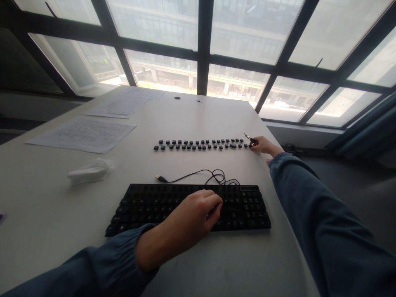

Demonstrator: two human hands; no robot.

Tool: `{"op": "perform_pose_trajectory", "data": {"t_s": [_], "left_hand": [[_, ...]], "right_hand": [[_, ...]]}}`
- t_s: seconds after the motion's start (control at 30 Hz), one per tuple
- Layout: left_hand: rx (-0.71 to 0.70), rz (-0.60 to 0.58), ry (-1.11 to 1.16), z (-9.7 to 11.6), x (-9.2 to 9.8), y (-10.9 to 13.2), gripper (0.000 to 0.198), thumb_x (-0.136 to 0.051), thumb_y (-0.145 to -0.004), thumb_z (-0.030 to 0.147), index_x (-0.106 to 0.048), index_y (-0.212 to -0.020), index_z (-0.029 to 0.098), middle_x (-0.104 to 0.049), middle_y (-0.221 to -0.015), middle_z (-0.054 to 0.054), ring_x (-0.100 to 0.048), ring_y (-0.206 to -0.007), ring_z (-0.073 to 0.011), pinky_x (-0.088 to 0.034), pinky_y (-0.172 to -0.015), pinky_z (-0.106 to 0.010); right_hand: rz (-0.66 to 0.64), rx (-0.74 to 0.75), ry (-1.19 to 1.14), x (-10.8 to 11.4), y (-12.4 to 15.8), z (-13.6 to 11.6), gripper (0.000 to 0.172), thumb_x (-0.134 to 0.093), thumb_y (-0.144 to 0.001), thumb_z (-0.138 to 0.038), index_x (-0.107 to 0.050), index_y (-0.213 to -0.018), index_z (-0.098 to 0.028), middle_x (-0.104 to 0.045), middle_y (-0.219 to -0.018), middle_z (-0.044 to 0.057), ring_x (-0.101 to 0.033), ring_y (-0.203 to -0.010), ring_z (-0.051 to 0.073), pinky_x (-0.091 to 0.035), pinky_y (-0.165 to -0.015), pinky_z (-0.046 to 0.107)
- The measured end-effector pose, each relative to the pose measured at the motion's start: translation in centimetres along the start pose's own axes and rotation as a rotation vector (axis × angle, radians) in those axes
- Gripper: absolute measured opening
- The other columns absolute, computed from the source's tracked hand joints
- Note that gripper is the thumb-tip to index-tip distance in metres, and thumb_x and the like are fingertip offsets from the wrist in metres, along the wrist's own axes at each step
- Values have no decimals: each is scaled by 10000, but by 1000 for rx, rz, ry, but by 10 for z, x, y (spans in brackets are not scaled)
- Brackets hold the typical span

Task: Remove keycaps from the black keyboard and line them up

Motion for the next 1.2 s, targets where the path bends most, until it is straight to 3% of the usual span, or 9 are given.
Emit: {"op": "perform_pose_trajectory", "data": {"t_s": [0.3,0.57,0.8,1.2], "left_hand": [[3,-8,-1,-1,-1,-1,174,-496,-964,182,-662,-912,175,-655,-884,-34,-597,-820,-157,-446,-771,-272],[2,-17,-4,-3,-3,1,170,-503,-963,185,-664,-911,175,-653,-882,-32,-593,-821,-155,-446,-761,-274],[-11,-25,-29,-3,-5,0,178,-509,-967,209,-680,-923,183,-661,-886,-31,-606,-826,-158,-455,-772,-279],[-4,-30,-78,-4,-5,1,188,-508,-965,215,-693,-938,199,-680,-888,-33,-628,-838,-170,-462,-776,-282]], "right_hand": [[48,5,-26,-2,4,1,212,-739,-691,-170,-761,-891,-102,-696,-726,41,-596,-654,150,-459,-614,236],[83,-8,-63,-2,8,3,399,-809,-670,-291,-734,-1008,-93,-714,-803,55,-599,-663,138,-473,-629,235],[119,-45,-37,0,9,3,255,-784,-672,-298,-724,-818,-97,-689,-723,55,-579,-647,154,-436,-589,247],[73,14,-141,0,13,-3,240,-699,-666,-187,-754,-887,-111,-663,-703,24,-558,-635,133,-448,-603,230]]}}
Point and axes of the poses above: each hand's wrist, its own y-axis away from the middle knuckle, its own x-axis out of the back of the hand, z = x × y, the point moved 7 cm from there along -y, towards the middle knuckle
